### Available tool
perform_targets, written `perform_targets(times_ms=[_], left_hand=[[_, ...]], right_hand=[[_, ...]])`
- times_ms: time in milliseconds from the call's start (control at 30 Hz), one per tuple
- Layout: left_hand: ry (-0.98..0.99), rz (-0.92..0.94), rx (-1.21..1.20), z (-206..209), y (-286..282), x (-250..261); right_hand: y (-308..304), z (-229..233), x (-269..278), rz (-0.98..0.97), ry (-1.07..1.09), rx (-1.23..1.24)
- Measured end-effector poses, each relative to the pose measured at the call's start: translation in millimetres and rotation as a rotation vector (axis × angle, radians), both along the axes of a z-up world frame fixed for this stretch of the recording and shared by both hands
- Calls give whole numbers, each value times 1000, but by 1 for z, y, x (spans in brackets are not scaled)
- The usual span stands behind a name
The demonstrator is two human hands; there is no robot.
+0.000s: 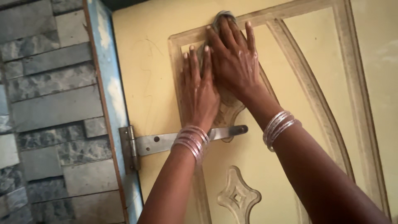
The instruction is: The person wipes the surface of a cream-colored door with a cloth, moving the cloth in circular and vertical motions across the panels and around the handle and hinges.
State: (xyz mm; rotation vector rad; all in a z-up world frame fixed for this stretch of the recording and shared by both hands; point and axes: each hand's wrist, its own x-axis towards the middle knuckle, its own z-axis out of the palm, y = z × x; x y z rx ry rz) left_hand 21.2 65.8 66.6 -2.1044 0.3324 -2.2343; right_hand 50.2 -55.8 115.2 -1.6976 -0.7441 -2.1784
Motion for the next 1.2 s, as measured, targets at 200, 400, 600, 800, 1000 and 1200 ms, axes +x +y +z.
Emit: perform_targets(times_ms=[200,400,600,800,1000,1200], left_hand=[[-78,2,72,11,27,13],[-75,5,29,13,80,-15],[-105,74,-44,4,114,-31],[-121,113,-82,26,146,-36],[-144,6,-161,37,152,-28],[-230,-64,-362,12,124,-4]], right_hand=[[26,-1,1,100,210,45],[77,4,3,81,74,-42],[129,11,-1,206,-47,-138],[168,54,0,186,-122,-208],[190,80,4,164,-82,-222],[173,72,6,65,-146,-425]])
